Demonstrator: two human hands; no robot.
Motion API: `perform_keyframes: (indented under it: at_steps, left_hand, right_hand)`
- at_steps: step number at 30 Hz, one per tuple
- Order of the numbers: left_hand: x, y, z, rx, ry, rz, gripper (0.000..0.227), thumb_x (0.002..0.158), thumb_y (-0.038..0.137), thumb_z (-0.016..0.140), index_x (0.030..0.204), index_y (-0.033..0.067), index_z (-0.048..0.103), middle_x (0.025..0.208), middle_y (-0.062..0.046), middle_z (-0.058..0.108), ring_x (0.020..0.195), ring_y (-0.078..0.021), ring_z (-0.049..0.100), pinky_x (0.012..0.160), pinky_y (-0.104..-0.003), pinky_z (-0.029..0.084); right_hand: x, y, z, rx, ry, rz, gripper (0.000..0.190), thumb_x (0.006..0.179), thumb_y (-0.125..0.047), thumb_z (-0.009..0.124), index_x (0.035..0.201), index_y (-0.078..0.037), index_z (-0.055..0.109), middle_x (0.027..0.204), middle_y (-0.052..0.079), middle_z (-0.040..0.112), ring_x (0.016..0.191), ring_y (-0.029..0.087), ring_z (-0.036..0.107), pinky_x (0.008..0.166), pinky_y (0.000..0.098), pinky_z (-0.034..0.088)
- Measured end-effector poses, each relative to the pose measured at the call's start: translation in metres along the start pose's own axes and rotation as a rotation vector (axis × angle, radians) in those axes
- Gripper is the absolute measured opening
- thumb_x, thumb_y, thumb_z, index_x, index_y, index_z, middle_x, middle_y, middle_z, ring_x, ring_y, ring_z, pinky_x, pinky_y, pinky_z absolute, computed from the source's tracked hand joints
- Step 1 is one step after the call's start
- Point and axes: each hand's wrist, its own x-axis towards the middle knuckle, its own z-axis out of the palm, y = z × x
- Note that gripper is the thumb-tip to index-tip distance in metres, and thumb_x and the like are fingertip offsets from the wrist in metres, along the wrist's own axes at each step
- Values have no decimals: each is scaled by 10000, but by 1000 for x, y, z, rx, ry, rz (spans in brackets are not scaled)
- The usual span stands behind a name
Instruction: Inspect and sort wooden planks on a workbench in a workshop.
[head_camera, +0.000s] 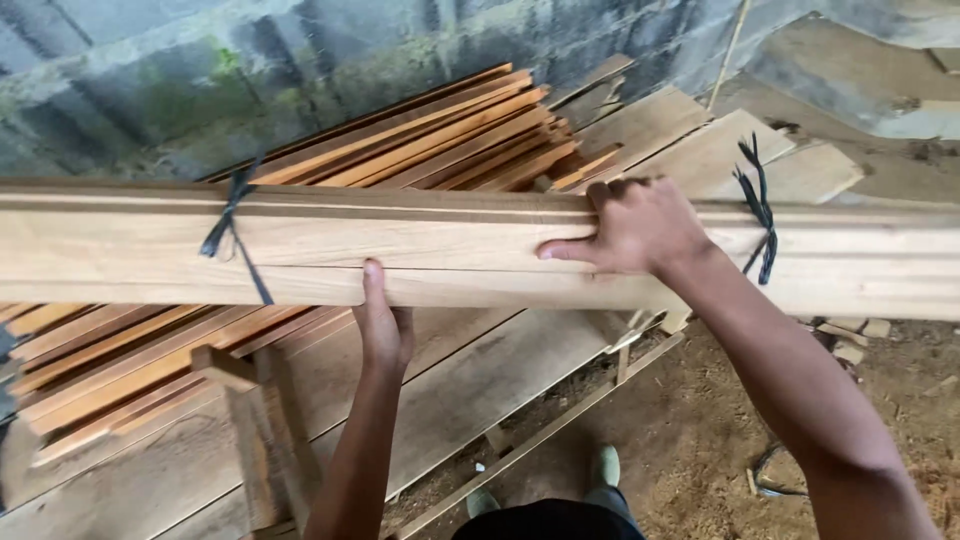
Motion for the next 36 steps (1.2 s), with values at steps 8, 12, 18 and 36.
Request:
perform_keyframes:
  at_steps: [8,12,18,36]
  left_hand:
    - [-37,-74,92,135,24,-225,802,896,427,794,1529,154,384,1420,-86,517,1297,-230,553,1082,-477,527]
    - [-56,-130,145,189,27,-322,850,862,380,822,1540,137,370,1398,-105,512,1272,-244,559,1072,-503,516]
    - [-75,-206,210,235,21,-398,965,809,397,865,1557,144,310,1441,-183,407,1320,-377,493,1033,-718,444]
    - [-26,-267,356,272,46,-512,974,771,796,660,1582,366,335,1635,-113,336,1438,-287,365,1153,-543,291]
  right_hand:
    - [-73,86,11,18,-234,224,853,707,-936,561,880,-128,774,771,133,770,762,343,779,710,438,607]
    - [-105,149,17,96,-384,345,879,701,-960,533,893,-135,766,834,136,786,830,354,782,761,435,612]
    - [-152,232,35,109,-638,495,899,708,-981,463,1026,-191,751,992,103,797,963,358,770,873,438,602]
    - [-77,340,86,413,-770,649,904,797,-894,471,1221,-129,699,1246,184,723,1286,395,620,1078,516,511]
